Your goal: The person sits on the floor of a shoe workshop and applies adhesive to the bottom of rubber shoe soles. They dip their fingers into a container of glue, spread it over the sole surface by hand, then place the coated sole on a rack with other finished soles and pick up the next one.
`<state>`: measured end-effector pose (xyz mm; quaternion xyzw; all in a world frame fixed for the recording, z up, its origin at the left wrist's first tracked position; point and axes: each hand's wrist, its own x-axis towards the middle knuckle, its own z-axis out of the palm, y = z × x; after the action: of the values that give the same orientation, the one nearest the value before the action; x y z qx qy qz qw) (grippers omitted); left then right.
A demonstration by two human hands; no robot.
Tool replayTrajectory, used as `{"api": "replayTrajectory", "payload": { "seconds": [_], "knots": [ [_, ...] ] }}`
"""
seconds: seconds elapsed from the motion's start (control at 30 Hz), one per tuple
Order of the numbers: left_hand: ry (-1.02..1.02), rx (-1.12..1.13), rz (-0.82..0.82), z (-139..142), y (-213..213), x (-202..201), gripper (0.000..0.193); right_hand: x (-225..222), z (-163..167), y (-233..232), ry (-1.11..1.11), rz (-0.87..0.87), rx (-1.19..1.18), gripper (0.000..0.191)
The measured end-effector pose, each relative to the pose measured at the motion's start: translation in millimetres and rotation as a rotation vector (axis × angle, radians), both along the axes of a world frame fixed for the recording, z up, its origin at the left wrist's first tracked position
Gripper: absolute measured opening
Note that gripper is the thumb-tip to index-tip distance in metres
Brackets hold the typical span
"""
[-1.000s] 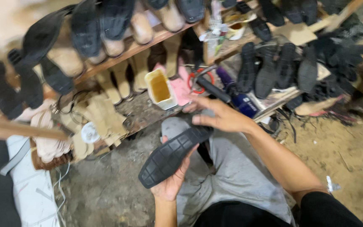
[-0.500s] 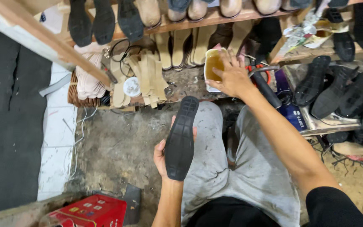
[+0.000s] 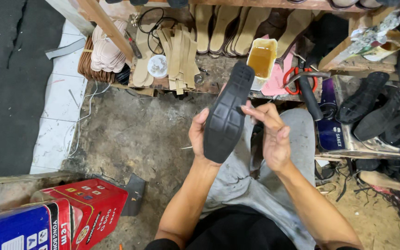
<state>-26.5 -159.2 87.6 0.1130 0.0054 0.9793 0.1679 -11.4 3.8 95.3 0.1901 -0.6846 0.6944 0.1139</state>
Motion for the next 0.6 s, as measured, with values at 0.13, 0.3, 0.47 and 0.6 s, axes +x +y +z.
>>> {"api": "replayTrajectory", "payload": {
  "seconds": [0.13, 0.3, 0.47, 0.6],
  "knots": [
    [-0.022, 0.031, 0.019, 9, 8, -4, 0.074, 17, -10, -6, -0.019, -0.051, 0.005, 0.105],
    [-0.109, 0.06, 0.102, 18, 11, -8, 0.071, 46, -16, -16, 0.219, -0.116, 0.215, 0.096],
    [-0.102, 0.025, 0.169, 18, 17, -9, 0.07, 45, -7, -18, 0.191, -0.182, 0.199, 0.092],
    [-0.038, 0.009, 0.275, 18, 18, -13, 0.067, 49, 0, -23, 0.308, -0.211, 0.36, 0.082]
  ]
}}
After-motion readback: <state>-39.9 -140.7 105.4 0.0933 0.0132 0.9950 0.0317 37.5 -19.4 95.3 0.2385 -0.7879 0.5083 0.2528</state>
